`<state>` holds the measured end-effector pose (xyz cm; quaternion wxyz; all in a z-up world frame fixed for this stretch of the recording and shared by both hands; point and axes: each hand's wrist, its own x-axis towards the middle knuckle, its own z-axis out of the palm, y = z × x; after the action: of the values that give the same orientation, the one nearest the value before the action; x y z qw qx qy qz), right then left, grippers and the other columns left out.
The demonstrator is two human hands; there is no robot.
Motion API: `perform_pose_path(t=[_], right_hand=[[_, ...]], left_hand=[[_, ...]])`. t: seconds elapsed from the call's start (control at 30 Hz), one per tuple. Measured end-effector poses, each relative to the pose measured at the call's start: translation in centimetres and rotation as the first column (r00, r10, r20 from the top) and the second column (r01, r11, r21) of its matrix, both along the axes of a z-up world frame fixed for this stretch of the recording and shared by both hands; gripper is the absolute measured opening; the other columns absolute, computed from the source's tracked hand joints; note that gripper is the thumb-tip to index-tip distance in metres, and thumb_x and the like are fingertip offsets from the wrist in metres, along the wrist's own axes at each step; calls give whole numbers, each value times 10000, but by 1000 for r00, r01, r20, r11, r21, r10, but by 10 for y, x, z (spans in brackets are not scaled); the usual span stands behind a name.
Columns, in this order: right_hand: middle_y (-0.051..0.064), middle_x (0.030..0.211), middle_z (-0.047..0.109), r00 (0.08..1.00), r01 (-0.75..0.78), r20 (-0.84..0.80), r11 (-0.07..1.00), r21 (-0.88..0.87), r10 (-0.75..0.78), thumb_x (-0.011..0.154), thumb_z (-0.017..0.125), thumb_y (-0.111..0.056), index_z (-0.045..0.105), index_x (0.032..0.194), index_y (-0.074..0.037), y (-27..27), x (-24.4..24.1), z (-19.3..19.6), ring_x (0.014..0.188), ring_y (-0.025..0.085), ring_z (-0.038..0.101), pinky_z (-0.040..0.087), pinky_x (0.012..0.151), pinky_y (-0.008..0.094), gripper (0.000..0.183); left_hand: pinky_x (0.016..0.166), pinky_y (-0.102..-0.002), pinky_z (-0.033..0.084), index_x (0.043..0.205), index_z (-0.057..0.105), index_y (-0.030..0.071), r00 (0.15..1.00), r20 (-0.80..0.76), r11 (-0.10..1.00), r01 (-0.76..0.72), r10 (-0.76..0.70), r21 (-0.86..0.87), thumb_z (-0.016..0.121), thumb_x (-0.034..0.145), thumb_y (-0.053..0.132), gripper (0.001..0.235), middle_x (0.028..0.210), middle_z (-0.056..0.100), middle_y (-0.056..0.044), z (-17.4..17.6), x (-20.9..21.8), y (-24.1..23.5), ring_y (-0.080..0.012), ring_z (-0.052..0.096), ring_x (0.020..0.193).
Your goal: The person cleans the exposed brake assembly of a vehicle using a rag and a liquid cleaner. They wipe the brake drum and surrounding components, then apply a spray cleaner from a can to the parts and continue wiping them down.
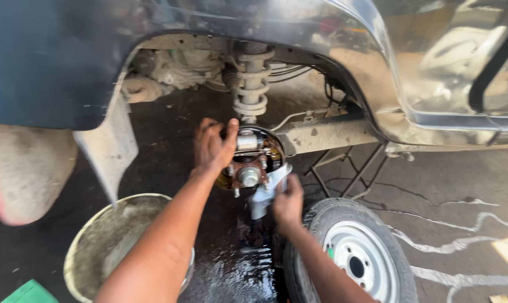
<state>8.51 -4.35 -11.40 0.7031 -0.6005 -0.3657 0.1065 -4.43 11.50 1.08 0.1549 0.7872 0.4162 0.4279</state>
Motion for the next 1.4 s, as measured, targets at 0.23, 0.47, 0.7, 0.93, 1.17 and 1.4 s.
perform_pose_path(t=[0.23, 0.47, 0.7, 0.93, 1.17, 1.4], right_hand=[[200, 1206, 621, 928, 272, 300, 952, -143, -220, 1024, 617, -238, 653, 1266, -83, 26, 17, 54, 1091, 287, 614, 503, 945, 393, 290], [193, 1350, 570, 973, 160, -139, 971, -178, -186, 1103, 496, -242, 424, 1442, -97, 23, -19, 0, 1243, 302, 546, 438, 1032, 470, 376], [198, 1241, 642, 954, 262, 240, 895, -361, -183, 1006, 594, -285, 574, 1319, -132, 12, 9, 60, 1140, 347, 632, 526, 951, 507, 350], [152, 1259, 564, 684, -188, -729, 974, -128, 36, 1068, 282, -360, 229, 1426, -185, 18, -45, 17, 1083, 271, 636, 577, 864, 498, 401], [266, 1151, 605, 705, -157, -708, 981, -113, 31, 947, 421, 43, 368, 1307, -25, 21, -24, 12, 883, 350, 712, 651, 681, 448, 370], [226, 1049, 664, 994, 104, -6, 962, -252, -109, 902, 594, 87, 473, 1252, 17, 4, 4, 24, 803, 315, 728, 613, 603, 424, 377]], left_hand=[[1010, -494, 444, 1000, 758, -38, 999, 16, 997, 51, -52, 62, 582, 987, 510, 576, 1130, 660, -207, -5, 1, 6, -398, 584, 1124], [988, -499, 445, 994, 765, -33, 999, 17, 998, 30, -31, 64, 587, 977, 516, 577, 1118, 658, -218, -3, 2, 4, -408, 593, 1100], [983, -505, 449, 975, 767, -33, 1000, 9, 998, 27, -27, 63, 587, 975, 527, 588, 1113, 660, -221, -1, 2, 5, -421, 591, 1100], [971, -509, 468, 961, 762, -36, 999, 24, 997, 29, -31, 78, 573, 985, 528, 595, 1081, 665, -226, -1, 3, 4, -409, 615, 1073], [955, -513, 470, 927, 771, -16, 999, -6, 997, 51, -51, 66, 574, 979, 522, 576, 1055, 660, -219, 3, -2, 3, -408, 610, 1061], [980, -506, 457, 971, 760, -22, 998, -49, 999, 48, -47, 8, 543, 992, 560, 622, 1116, 648, -214, 1, 0, 5, -396, 586, 1119]])
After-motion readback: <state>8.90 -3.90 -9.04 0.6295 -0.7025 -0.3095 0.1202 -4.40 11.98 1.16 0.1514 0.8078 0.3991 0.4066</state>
